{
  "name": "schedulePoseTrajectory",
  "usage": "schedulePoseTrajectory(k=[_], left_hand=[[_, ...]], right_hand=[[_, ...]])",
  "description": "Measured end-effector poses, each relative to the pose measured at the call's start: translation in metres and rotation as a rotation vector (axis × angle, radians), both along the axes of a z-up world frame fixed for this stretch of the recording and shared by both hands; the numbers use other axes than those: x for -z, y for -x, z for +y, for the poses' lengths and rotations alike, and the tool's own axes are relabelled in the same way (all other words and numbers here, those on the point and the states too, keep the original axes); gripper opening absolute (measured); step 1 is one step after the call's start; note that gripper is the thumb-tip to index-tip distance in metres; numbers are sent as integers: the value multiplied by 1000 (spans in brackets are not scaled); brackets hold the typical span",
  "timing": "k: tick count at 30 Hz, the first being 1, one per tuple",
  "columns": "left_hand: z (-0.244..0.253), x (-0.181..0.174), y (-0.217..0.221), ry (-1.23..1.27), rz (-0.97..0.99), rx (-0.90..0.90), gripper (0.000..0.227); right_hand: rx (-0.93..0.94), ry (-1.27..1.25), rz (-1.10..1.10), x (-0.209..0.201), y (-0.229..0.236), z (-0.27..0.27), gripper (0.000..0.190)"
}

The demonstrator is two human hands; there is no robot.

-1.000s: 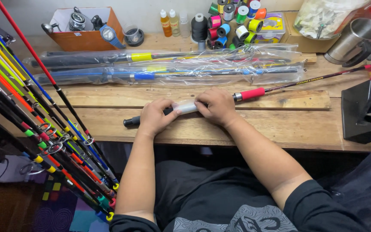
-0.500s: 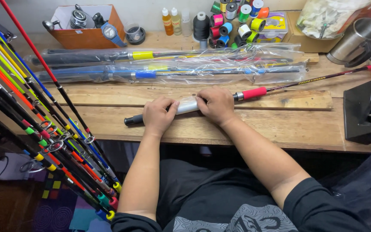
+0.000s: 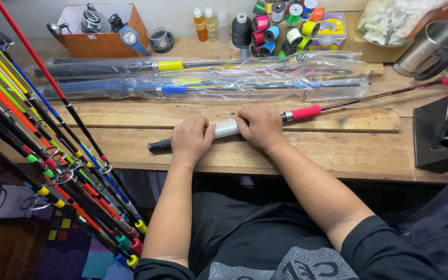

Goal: The person removes a fishing rod from a plastic sleeve and assembles it by connecting the handle and rod sections. They then wrap the handle with white tape and place the completed rod on a vertical rack.

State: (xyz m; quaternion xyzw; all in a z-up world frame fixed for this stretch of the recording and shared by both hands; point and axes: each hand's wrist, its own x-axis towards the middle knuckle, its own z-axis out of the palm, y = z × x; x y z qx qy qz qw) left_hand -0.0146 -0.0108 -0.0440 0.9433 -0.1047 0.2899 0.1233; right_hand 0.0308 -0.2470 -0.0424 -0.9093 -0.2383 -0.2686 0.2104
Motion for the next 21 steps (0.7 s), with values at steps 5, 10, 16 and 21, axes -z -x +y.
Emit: schedulePoseTrajectory(k=[5, 10, 16, 21], left_hand=[[-4, -3, 6, 43, 17, 2, 39], [-4, -6, 8, 37, 47, 34, 46], [1, -7, 2, 63, 235, 34, 51], [3, -18, 5, 70, 354, 24, 50]], right_hand=[[13, 17, -24, 3, 2, 0, 13], [17, 26, -66, 5, 3, 0, 13], [-10, 113, -10, -6, 2, -5, 15], [-99, 208, 236, -44, 11, -6, 32]])
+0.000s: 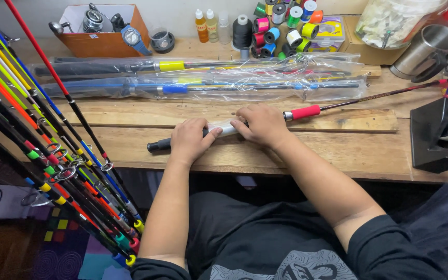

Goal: The person removes a fishing rod from a plastic sleeve and assembles it by connecting the handle and rod sections. They then wrap the handle with white tape and place the completed rod on a vertical rack.

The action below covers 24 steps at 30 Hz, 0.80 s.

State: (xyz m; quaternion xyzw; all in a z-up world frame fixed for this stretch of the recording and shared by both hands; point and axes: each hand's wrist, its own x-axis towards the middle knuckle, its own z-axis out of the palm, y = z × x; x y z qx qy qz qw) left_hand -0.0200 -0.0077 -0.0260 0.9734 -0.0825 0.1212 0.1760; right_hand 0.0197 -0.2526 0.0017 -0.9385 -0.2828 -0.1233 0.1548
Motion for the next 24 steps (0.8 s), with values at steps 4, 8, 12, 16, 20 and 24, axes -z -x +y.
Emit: schedulePoseTrajectory(k=[4, 8, 12, 16, 20, 24], left_hand=[[4, -6, -1, -19, -21, -7, 49], [12, -13, -4, -40, -8, -11, 48], [17, -28, -2, -6, 82, 18, 49], [18, -52, 4, -18, 146, 62, 48], [16, -74, 7, -17, 303, 23, 49], [15, -86, 9, 31, 402, -34, 44]], right_hand=[[36, 110, 350, -43, 3, 2, 43], [52, 195, 383, -55, 3, 9, 49], [68, 223, 368, -64, 8, 13, 53], [52, 257, 336, -71, 11, 18, 53], [59, 302, 408, -91, 18, 23, 54], [103, 328, 405, -112, 26, 26, 55]])
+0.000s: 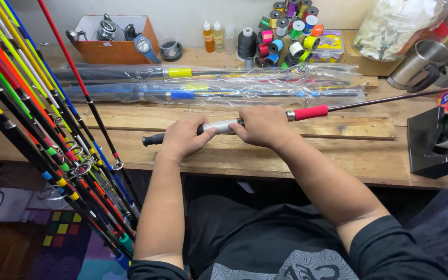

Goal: The person removes a fishing rod from a plastic sleeve and assembles it by connecting the handle and rod sections. They then wrap the handle with white tape and place the completed rod on a vertical rack.

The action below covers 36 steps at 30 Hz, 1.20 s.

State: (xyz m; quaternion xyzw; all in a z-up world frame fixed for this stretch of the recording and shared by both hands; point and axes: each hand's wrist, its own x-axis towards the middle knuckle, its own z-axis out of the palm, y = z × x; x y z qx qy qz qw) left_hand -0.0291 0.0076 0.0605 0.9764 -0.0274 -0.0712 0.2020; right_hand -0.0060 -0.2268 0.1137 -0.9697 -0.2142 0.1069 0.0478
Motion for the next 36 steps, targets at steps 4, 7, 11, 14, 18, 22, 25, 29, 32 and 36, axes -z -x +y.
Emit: schedulePoseTrajectory(k=[4, 7, 11, 14, 18, 22, 25, 29, 32, 36], left_hand=[[-5, 3, -4, 30, -3, -2, 44], [-15, 0, -5, 59, -44, 3, 42], [-26, 3, -11, 47, -110, 21, 43], [-35, 6, -17, 45, -137, 36, 43], [-49, -2, -15, 124, -164, 69, 42], [-63, 0, -23, 136, -168, 119, 41], [-76, -3, -26, 135, -166, 163, 42], [-96, -12, -28, 168, -183, 237, 40], [-112, -14, -33, 187, -238, 302, 39], [-132, -14, -47, 220, -281, 372, 38]], right_hand=[[14, 5, -48, 2, -1, -2, 56], [49, -24, -68, -4, 5, -7, 57], [71, 21, -106, -10, 14, -14, 62], [103, 28, -131, -14, 20, -21, 65], [156, 48, -185, -18, 24, -32, 64], [226, 81, -233, -15, 28, -44, 61], [276, 89, -250, -15, 32, -55, 61], [361, 112, -308, -20, 44, -71, 58], [412, 120, -344, -25, 53, -83, 55], [463, 137, -409, -31, 60, -97, 53]])
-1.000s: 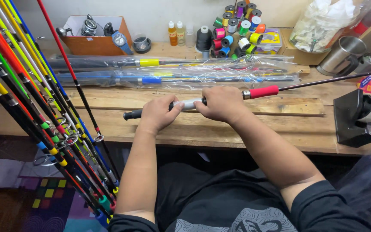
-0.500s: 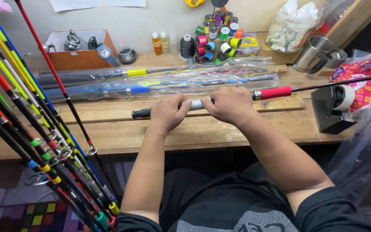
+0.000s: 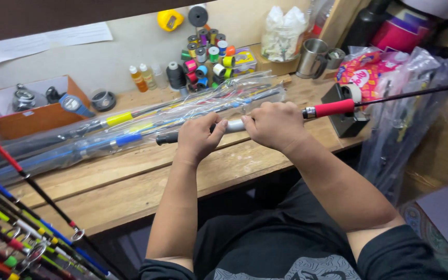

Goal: The person removes a fishing rod from a plastic sleeve and assembles it by connecting the handle and rod sections. They then wrap the handle with white tape and place the completed rod on a vertical rack.

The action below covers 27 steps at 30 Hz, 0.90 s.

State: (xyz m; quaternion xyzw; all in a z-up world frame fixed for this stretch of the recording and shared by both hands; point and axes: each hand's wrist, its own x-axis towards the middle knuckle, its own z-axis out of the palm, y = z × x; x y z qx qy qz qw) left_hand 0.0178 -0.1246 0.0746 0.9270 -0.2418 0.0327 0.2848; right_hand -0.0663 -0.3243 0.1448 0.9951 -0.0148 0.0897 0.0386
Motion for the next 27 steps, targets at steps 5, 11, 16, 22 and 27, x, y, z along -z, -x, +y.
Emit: schedulePoseTrajectory(k=[5, 11, 16, 22, 27], left_hand=[[-31, -9, 2, 62, -27, 86, 33], [-87, -9, 6, 94, -114, 244, 30], [-142, -5, 18, 101, -125, 404, 31], [-203, 15, 31, -11, -68, 512, 35], [-238, 31, 41, -95, -25, 547, 33]], right_hand=[[68, 21, -26, -11, 16, -24, 52], [191, 29, 3, 4, 35, -75, 53], [297, 21, 18, 22, 58, -126, 51], [453, -280, 240, 38, 81, -181, 48], [542, -412, 339, 53, 92, -214, 45]])
